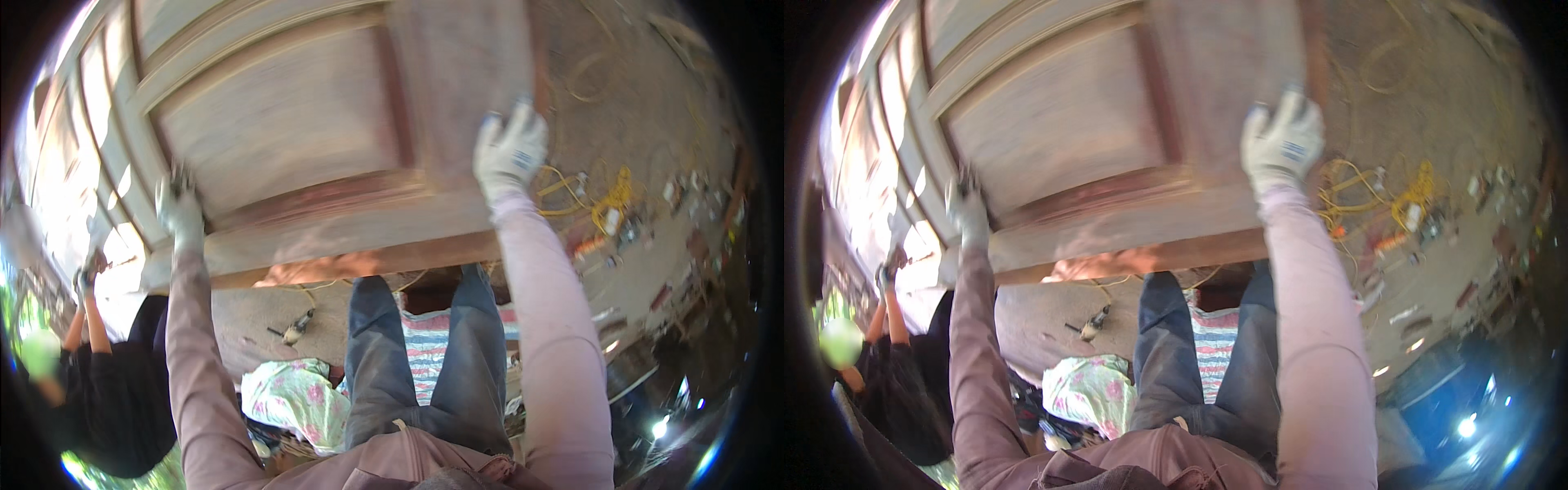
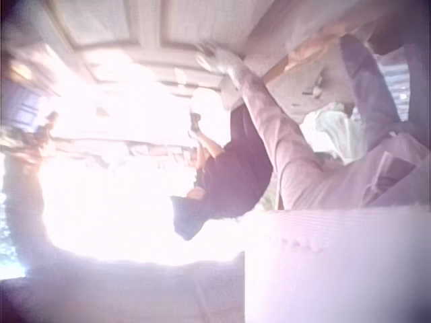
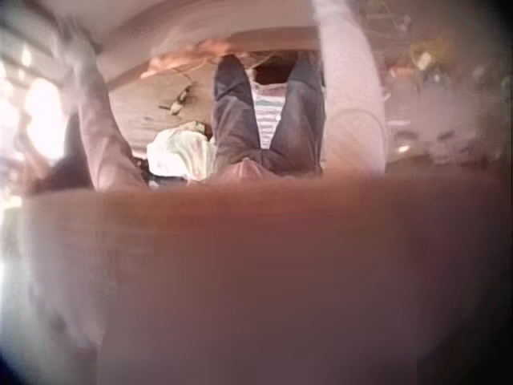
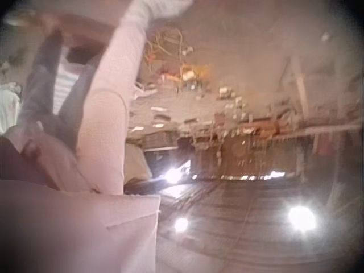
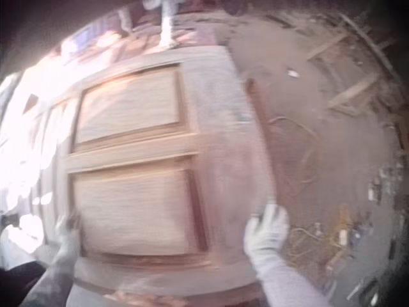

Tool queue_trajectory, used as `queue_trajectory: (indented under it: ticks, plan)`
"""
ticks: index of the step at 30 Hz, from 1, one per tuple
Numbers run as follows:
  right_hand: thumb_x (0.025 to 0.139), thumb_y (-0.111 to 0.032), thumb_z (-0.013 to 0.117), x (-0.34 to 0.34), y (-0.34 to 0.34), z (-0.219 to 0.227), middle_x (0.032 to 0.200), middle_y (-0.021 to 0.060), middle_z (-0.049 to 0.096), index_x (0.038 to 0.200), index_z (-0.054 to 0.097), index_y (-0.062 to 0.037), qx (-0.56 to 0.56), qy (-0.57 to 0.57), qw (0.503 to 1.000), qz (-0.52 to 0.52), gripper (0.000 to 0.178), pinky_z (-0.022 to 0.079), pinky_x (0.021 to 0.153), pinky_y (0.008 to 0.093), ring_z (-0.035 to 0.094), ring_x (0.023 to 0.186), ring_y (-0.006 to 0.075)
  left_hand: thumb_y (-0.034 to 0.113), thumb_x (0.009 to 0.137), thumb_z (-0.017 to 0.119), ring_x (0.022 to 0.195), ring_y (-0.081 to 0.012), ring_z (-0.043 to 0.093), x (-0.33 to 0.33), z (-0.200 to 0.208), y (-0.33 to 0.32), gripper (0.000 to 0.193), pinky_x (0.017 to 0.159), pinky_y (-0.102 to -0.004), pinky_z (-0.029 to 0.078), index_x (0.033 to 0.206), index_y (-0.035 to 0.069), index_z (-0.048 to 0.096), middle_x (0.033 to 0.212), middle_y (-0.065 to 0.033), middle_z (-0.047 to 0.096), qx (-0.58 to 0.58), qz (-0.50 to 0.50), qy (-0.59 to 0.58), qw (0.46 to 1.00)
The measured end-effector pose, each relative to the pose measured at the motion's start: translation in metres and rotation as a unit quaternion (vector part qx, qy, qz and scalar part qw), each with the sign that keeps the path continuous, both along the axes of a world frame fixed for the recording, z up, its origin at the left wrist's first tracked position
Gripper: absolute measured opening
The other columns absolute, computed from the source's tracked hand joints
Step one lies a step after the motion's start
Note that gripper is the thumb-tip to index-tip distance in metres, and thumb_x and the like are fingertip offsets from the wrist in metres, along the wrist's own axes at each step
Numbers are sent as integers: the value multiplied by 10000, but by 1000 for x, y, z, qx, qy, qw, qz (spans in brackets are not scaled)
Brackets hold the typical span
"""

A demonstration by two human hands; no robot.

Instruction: The person sands a wooden door with sandpaper, then applies a liquid finish from a squeeze bottle into the grooves. They wipe the surface with a cloth and continue sanding different sections of the door. Another person works on a separate door nearby.

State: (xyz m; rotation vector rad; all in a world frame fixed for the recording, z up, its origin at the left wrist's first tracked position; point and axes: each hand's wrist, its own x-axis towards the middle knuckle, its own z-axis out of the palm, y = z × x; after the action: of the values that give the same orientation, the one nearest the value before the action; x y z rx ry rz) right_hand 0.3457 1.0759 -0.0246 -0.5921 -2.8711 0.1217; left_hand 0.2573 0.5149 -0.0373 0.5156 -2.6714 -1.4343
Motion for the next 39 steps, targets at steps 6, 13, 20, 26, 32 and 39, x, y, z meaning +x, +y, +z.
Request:
queue_trajectory:
  ticks: [6,13,20,26,32,39]
  plan:
    - [860,-411,637,-4,9,7,1239,269,536,1444,497,-91,-9,-2,999,-38,680,468,887,564,561,1102,434,20,981,639,813,-134,665,66,41,32,134,705,-273,532,1101,1,697,976,-33,716,26,71,-156,985]
    - [898,-395,627,-12,10,23,1291,258,513,1483,449,-76,-67,-10,997,-22,691,463,916,558,551,1134,429,49,973,650,805,-169,667,-10,58,234,303,687,-320,583,1273,50,608,942,-39,666,385,135,15,913]
    - [923,-389,607,-11,3,16,1313,273,505,1498,412,-49,-34,-38,998,-20,695,465,947,547,549,1155,442,233,974,699,896,-214,682,-8,66,273,511,669,-336,564,1427,84,517,1251,-124,616,56,165,-109,979]
    - [967,-360,568,-11,3,13,1355,312,481,1486,385,4,-27,-55,998,-13,661,448,992,553,530,1189,471,409,994,573,1460,-415,345,6,39,239,620,1183,-511,315,1511,93,442,1573,-227,369,-305,361,-170,865]
    - [1002,-350,527,-4,6,-2,1372,328,464,1488,359,43,1,-55,998,5,647,428,1020,561,504,1232,480,525,1035,378,1525,-460,211,-26,-2,255,715,1224,-584,187,1596,88,311,1650,-247,250,-316,428,-299,792]
    - [1010,-376,530,-15,-3,18,1434,330,407,1502,348,41,9,-187,981,-59,670,398,1075,541,460,1293,477,495,1024,412,1516,-465,217,-27,18,255,672,1215,-581,196,1568,105,365,1638,-249,263,-310,418,-316,793]
